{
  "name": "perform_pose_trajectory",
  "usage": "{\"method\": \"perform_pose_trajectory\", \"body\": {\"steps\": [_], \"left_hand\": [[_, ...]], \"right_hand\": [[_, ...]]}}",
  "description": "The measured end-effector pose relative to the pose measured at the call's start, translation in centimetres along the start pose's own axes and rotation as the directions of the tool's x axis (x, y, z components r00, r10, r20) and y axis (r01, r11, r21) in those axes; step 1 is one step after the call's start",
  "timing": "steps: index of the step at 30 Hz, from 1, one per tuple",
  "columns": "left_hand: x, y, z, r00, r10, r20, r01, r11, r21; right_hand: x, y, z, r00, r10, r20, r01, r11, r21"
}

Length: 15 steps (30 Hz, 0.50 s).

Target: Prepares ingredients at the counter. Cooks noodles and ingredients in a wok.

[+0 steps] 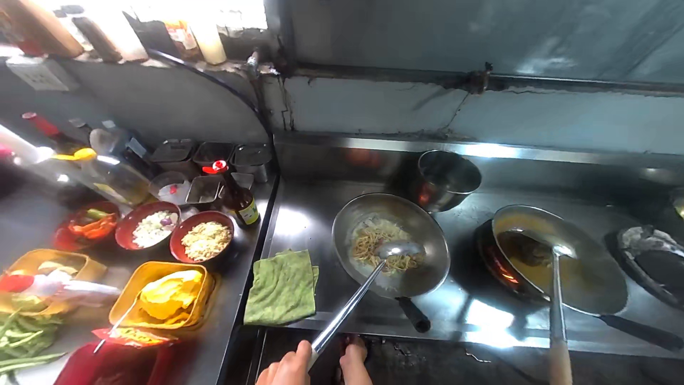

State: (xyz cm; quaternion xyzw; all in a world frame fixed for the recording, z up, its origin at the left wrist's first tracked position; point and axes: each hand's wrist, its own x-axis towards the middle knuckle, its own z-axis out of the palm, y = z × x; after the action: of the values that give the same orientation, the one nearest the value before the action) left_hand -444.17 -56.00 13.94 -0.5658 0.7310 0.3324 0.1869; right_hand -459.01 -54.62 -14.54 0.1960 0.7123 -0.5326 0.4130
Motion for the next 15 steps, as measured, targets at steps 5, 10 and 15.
{"method": "perform_pose_trajectory", "body": {"steps": [5, 10, 15], "left_hand": [[0.7, 0.4, 0.4, 0.999, -0.024, -0.028, 0.023, 0.998, -0.06], [0.4, -0.8, 2.6, 0.996, -0.009, -0.091, -0.005, 0.988, -0.157], [0.3, -1.2, 2.0, 0.989, 0.103, 0.11, -0.06, 0.941, -0.334]], "right_hand": [[0.0, 0.5, 0.1, 0.998, -0.052, -0.033, 0.05, 0.998, -0.044], [-1.1, 0.3, -0.1, 0.997, -0.077, -0.028, 0.074, 0.993, -0.089], [-8.3, -2.4, -5.4, 0.836, 0.085, 0.543, 0.155, 0.911, -0.381]]}}
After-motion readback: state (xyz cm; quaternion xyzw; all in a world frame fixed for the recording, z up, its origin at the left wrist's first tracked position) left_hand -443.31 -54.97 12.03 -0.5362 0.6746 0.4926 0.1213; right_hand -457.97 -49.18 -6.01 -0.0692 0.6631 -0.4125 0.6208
